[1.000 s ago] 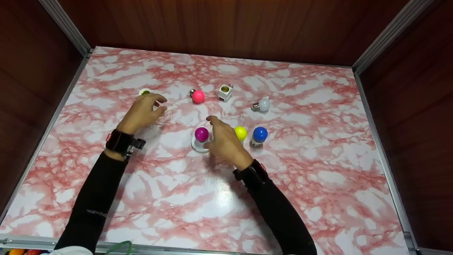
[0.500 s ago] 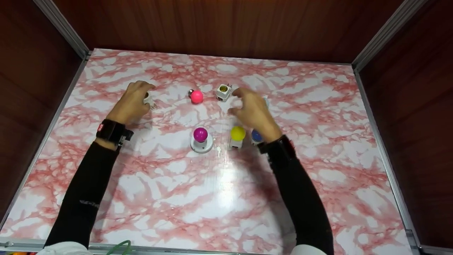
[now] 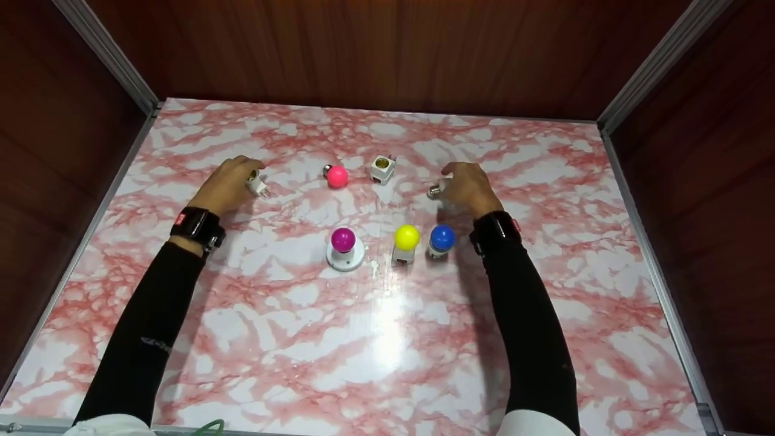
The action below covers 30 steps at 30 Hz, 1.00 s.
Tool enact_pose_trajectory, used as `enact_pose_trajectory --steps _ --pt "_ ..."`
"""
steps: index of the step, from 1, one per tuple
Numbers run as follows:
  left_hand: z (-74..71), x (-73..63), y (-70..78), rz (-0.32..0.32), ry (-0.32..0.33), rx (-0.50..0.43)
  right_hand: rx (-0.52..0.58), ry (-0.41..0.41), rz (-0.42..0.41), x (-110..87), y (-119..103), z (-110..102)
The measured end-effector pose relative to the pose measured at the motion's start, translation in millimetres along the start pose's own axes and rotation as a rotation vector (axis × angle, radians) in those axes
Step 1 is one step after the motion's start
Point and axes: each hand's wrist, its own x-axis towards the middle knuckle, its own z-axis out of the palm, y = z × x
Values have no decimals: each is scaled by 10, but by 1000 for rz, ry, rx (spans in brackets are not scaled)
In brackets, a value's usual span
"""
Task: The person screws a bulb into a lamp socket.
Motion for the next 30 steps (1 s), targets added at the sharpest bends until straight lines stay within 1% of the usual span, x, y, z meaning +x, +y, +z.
enact_pose_trajectory --steps 3,7,11,15,18,21,24,27,30 --pt "12 6 -4 12 21 -7 0 19 6 34 72 49" --pt "32 -20 -30 4 31 -44 -9 45 -23 55 130 120" --pt "56 -69 -50 0 36 -128 -7 70 -46 57 173 185" --pt "69 -111 -34 3 40 -204 31 105 -47 23 198 207" --pt "67 -140 24 -3 44 -243 68 140 -56 -42 184 178" --pt "41 -159 106 -2 63 -270 104 194 -79 -121 139 124" --pt "-3 -167 197 14 96 -286 161 254 -107 -214 74 53" --pt "-56 -187 302 38 134 -305 222 314 -118 -332 -14 -24" --pt "-120 -219 422 61 179 -345 269 388 -135 -468 -128 -93"
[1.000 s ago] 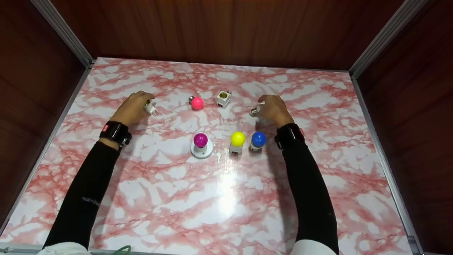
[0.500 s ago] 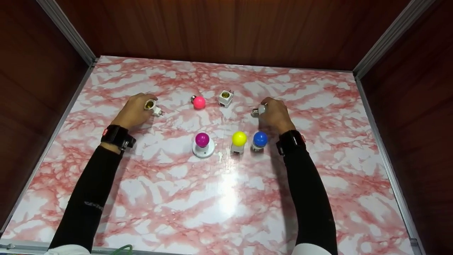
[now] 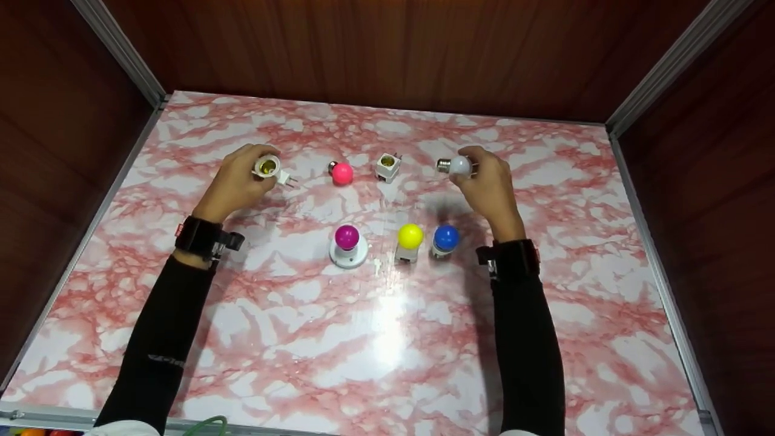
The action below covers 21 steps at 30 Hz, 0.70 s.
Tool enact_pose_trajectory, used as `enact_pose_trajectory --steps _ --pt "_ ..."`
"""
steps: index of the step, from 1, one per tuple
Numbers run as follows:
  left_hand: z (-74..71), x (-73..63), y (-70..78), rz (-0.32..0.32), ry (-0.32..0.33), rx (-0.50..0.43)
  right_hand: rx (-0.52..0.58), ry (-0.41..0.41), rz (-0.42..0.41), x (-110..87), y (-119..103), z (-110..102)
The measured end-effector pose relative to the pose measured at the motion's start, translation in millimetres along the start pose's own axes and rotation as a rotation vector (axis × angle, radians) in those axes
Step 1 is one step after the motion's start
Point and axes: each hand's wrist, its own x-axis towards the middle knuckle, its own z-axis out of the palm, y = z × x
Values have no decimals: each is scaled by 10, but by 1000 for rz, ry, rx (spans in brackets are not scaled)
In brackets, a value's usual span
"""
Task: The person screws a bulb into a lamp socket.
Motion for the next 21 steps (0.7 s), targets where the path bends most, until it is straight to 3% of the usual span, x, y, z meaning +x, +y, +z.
enact_pose_trajectory --steps 12,17,21 --pt "-29 -113 555 113 192 -228 204 256 -210 -412 -539 -2" --pt "-5 -199 730 178 256 -301 253 308 -305 -522 -641 76" --pt "12 -251 843 227 257 -349 311 319 -375 -572 -723 151"
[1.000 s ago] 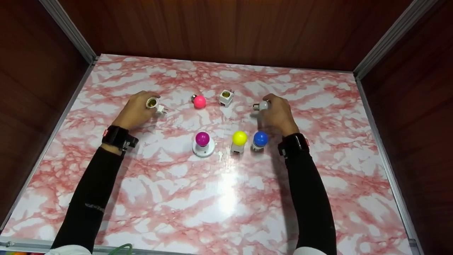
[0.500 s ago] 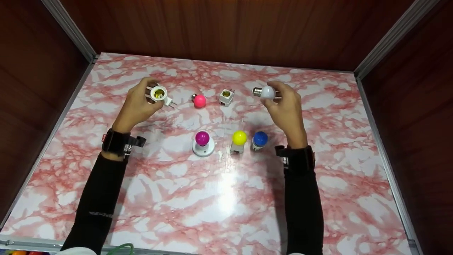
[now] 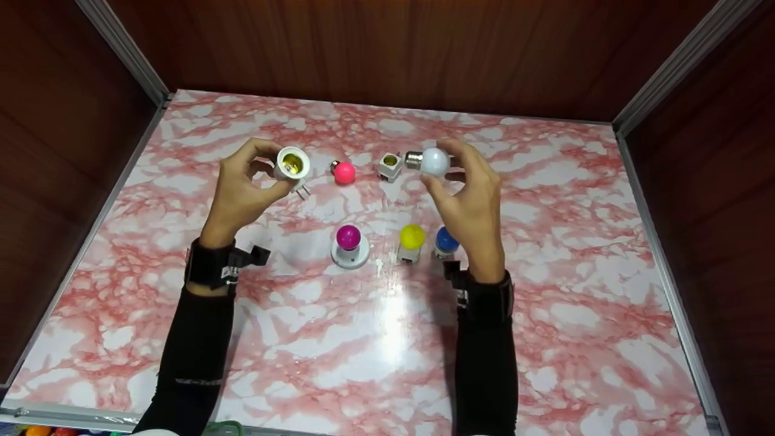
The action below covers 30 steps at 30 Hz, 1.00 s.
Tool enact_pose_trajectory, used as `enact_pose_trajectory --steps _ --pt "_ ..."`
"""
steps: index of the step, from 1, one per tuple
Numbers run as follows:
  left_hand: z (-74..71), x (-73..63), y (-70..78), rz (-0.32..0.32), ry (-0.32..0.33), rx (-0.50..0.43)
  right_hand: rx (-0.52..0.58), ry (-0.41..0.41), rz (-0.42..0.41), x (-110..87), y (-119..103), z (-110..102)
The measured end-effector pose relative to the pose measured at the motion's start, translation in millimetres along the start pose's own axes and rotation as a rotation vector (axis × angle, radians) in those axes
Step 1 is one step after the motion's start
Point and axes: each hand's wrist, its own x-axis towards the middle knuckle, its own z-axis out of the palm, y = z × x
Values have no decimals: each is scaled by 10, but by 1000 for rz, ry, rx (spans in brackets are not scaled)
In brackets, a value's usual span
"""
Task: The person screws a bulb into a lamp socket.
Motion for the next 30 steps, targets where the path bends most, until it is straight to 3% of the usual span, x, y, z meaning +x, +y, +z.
enact_pose_trajectory --steps 4,8,17,22,30 --pt "69 -7 67 17 -38 -97 53 -27 -41 -41 -94 93" --pt "139 -16 96 -7 -75 -181 130 -74 -96 -79 -175 214" --pt "258 -58 111 -20 -150 -219 273 -162 -226 -124 -163 462" --pt "316 -61 129 9 -184 -227 267 -181 -236 -151 -139 541" --pt "374 -61 165 79 -196 -182 161 -177 -271 -163 -117 612"
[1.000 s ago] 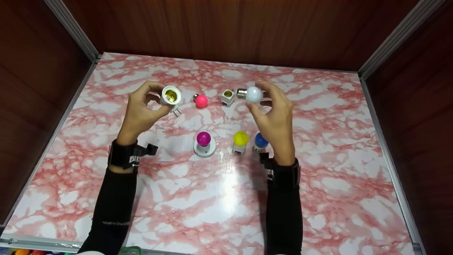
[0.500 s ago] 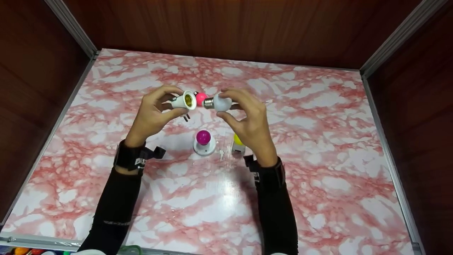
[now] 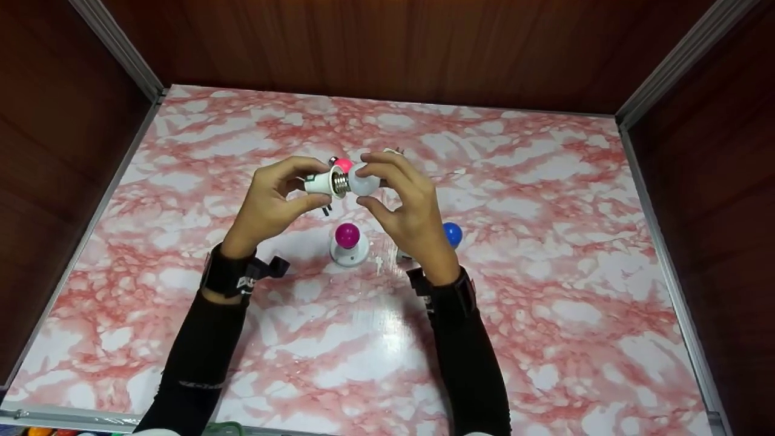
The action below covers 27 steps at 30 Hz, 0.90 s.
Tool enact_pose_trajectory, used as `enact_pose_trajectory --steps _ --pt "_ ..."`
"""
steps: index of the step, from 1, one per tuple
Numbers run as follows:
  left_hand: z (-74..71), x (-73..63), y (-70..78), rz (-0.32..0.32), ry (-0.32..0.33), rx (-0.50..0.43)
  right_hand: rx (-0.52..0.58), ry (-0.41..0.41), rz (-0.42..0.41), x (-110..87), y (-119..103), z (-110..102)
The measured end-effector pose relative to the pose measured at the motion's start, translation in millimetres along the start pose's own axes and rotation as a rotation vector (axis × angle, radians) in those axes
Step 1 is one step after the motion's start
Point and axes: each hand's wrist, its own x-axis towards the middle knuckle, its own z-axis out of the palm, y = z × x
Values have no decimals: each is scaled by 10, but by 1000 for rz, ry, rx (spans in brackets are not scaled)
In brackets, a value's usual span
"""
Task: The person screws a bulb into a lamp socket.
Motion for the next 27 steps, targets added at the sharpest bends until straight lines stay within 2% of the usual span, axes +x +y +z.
enact_pose_trajectory --steps 8,12,17,27 --pt "39 -4 15 22 15 14 47 -29 11 -24 19 12" --pt "50 0 21 39 36 20 1 -9 -2 -26 31 0" --pt "55 5 30 55 23 25 -86 13 -33 -27 40 8" --pt "37 -9 52 72 15 59 -54 -18 -14 -30 38 -24"
